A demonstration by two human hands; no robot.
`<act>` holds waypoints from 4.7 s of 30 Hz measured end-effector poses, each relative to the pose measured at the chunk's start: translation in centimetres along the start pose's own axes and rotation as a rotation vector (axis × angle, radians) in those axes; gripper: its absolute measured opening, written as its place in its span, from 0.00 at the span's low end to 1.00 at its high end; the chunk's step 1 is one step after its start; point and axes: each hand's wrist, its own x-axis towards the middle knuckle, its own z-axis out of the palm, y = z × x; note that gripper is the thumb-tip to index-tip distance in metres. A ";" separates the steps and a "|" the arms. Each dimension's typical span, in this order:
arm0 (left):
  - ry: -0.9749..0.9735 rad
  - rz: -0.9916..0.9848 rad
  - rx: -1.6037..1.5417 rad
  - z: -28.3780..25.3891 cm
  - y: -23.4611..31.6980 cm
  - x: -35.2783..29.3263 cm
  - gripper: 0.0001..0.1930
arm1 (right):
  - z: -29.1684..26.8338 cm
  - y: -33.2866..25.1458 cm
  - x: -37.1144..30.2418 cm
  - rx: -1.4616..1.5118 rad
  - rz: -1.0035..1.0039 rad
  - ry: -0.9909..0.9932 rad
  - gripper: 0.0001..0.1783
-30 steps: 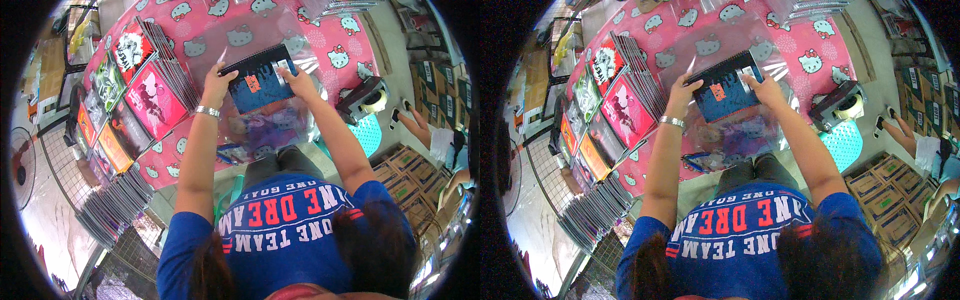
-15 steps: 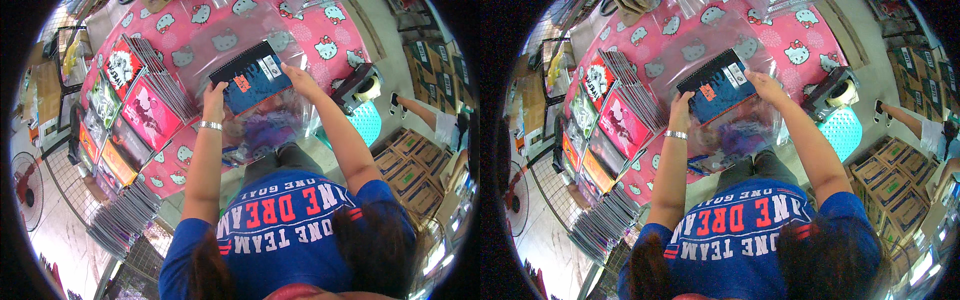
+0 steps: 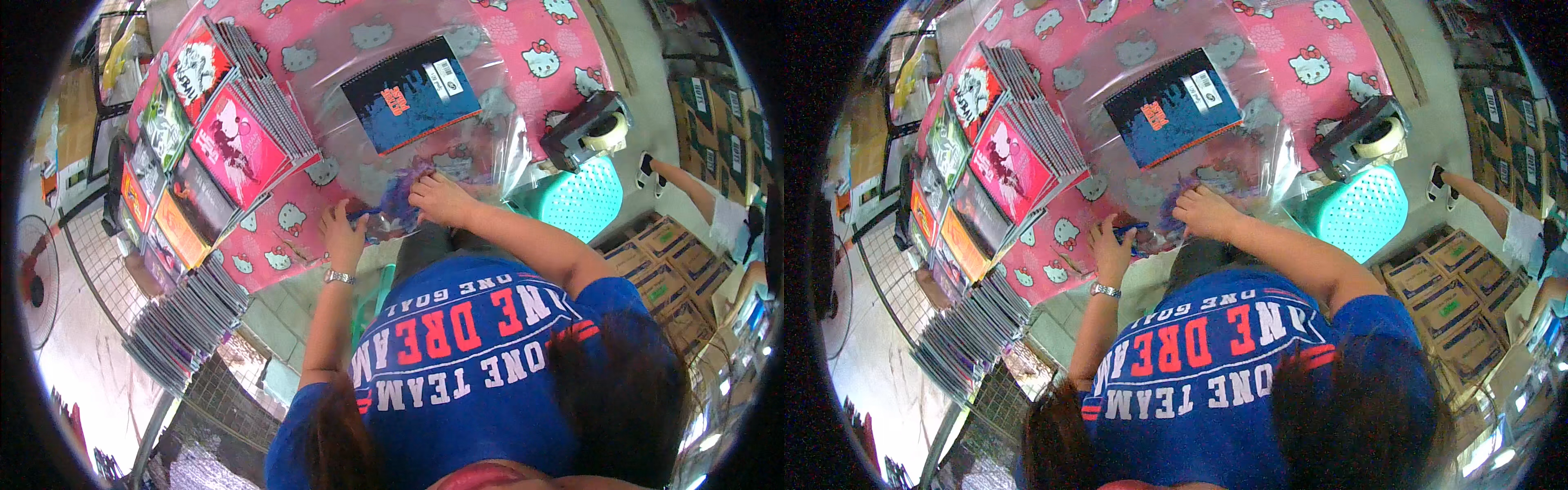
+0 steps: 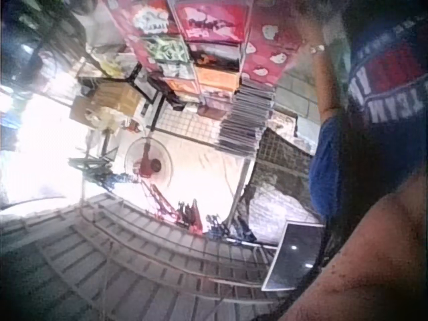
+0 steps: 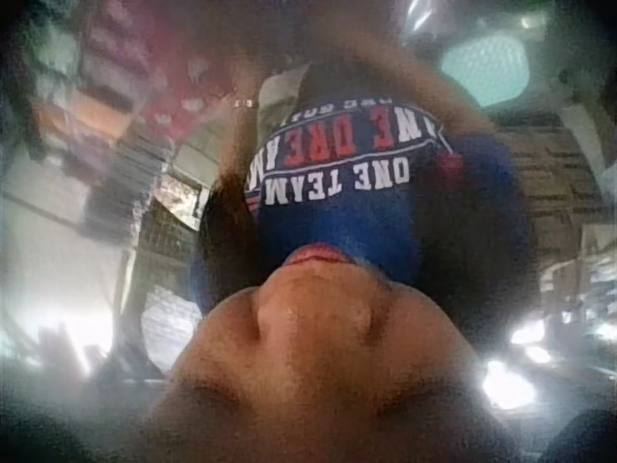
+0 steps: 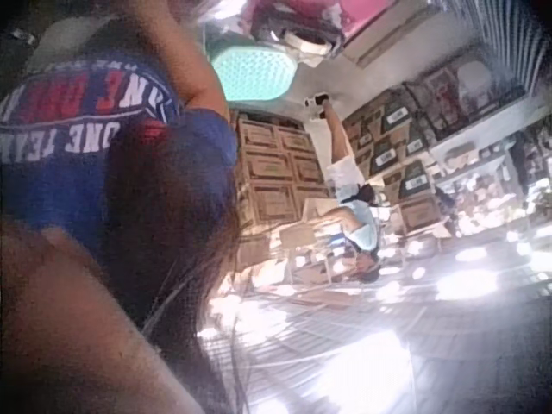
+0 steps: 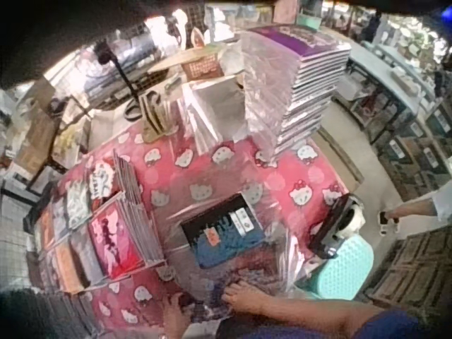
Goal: The person sorts several spiral notebooks by cover design, gathers them into a stack, and places the stack into a plastic bag.
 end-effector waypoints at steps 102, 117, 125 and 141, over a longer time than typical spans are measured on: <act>0.496 0.642 -0.160 -0.8 13.1 13.1 0.24 | -13.4 5.9 8.4 -0.706 0.039 0.464 0.08; -0.007 0.782 -0.062 -7.9 15.4 19.5 0.05 | -8.0 6.6 6.2 -0.643 0.214 0.617 0.17; -0.548 0.658 -0.344 -9.6 15.2 23.7 0.10 | -7.0 6.1 5.8 -0.614 0.256 0.564 0.25; -0.591 0.775 -0.281 -8.5 15.6 25.7 0.09 | -7.7 5.1 6.2 -0.750 0.255 0.563 0.30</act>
